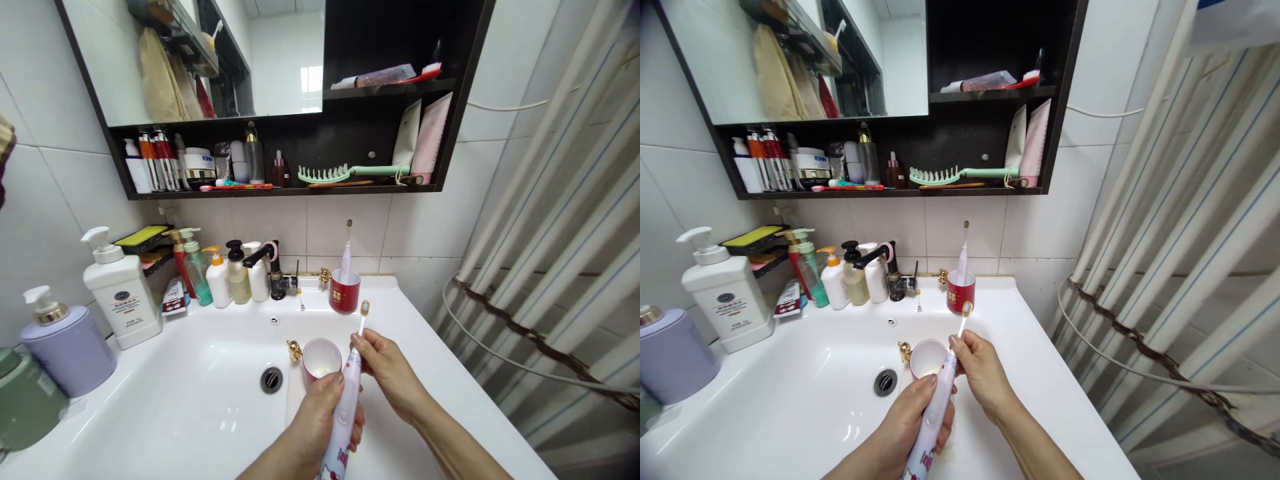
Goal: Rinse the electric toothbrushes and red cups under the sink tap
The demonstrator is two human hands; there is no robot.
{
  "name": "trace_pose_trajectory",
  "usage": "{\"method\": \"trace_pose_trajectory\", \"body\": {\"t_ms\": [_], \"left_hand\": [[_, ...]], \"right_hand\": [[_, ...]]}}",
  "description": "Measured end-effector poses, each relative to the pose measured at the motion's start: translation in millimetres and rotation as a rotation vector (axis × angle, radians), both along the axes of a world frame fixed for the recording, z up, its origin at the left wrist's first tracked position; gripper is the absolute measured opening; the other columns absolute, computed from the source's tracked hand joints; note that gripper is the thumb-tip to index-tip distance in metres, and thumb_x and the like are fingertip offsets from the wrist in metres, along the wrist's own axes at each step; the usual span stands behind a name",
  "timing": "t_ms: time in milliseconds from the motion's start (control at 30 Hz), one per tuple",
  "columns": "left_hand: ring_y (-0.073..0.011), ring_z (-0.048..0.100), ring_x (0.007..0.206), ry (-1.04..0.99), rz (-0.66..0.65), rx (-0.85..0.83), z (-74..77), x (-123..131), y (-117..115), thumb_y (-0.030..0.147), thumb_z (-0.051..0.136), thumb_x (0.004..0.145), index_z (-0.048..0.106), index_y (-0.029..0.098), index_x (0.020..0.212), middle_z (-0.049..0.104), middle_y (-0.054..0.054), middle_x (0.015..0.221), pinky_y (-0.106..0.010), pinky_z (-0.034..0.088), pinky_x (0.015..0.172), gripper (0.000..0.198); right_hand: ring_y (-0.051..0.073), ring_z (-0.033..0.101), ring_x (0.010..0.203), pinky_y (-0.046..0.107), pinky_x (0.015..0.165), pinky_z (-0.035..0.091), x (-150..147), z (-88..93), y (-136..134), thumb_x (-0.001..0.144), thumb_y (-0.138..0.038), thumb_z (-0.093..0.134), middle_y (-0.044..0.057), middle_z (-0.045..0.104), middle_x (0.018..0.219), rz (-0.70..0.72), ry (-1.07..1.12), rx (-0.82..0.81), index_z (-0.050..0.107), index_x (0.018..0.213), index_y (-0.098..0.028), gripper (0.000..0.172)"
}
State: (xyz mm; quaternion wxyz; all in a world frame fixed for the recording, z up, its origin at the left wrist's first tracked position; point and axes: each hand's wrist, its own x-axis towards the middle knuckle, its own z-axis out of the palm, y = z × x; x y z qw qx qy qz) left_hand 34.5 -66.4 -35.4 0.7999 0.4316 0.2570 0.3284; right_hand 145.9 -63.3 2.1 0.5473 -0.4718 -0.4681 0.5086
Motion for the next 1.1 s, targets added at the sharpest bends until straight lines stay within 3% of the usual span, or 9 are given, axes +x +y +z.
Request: {"method": "trace_pose_trajectory", "body": {"t_ms": [233,367,633,833,1000,1100], "left_hand": [[-0.0055,0.040,0.038,0.100,0.091,0.202,0.3,-0.8,0.1,0.047,0.033,0.067,0.040,0.013,0.068,0.046,0.000,0.054,-0.019,0.027,0.037,0.034],[-0.0053,0.040,0.039,0.079,0.061,0.195,1.2,-1.2,1.4,0.045,0.031,0.069,0.038,0.013,0.069,0.046,0.000,0.054,-0.019,0.028,0.038,0.032],[-0.0052,0.040,0.037,-0.025,-0.028,0.083,4.8,-3.5,1.6,0.043,0.031,0.070,0.038,0.013,0.075,0.046,0.001,0.052,-0.018,0.027,0.038,0.031],[-0.0052,0.041,0.040,-0.033,-0.008,0.141,0.9,-3.2,2.0,0.041,0.032,0.071,0.039,0.013,0.073,0.048,0.000,0.055,-0.019,0.029,0.040,0.029],[-0.0053,0.041,0.038,-0.039,-0.019,0.090,2.0,-1.7,2.7,0.042,0.032,0.070,0.040,0.012,0.075,0.047,0.000,0.054,-0.019,0.028,0.039,0.031],[-0.0069,0.044,0.040,-0.044,-0.092,0.042,3.0,-2.4,1.9,0.043,0.035,0.068,0.039,0.012,0.079,0.048,-0.001,0.057,-0.020,0.029,0.040,0.033]], "right_hand": [[0.006,0.035,0.039,0.020,0.042,0.032,-3.1,-4.6,1.4,0.065,-0.041,0.042,-0.007,0.036,0.042,-0.175,-0.146,0.065,0.036,0.050,-0.017,0.028],[0.006,0.034,0.041,0.020,0.042,0.030,-2.6,-7.0,1.9,0.065,-0.041,0.041,-0.007,0.035,0.042,-0.237,-0.246,0.097,0.036,0.049,-0.017,0.030],[0.006,0.036,0.036,0.020,0.039,0.031,-3.3,-1.6,-2.9,0.068,-0.039,0.038,-0.007,0.037,0.041,-0.105,-0.099,0.091,0.037,0.053,-0.018,0.026],[0.005,0.036,0.039,0.019,0.041,0.032,-3.0,-0.1,-1.8,0.067,-0.037,0.041,-0.007,0.036,0.043,-0.132,-0.151,0.123,0.038,0.053,-0.017,0.025],[0.006,0.036,0.036,0.020,0.039,0.032,-3.3,0.8,-1.9,0.068,-0.038,0.040,-0.007,0.037,0.040,-0.077,-0.094,0.075,0.038,0.053,-0.017,0.026],[0.006,0.035,0.035,0.020,0.037,0.030,0.3,1.0,-1.8,0.068,-0.040,0.038,-0.007,0.037,0.040,-0.117,-0.051,0.073,0.040,0.054,-0.018,0.026]]}}
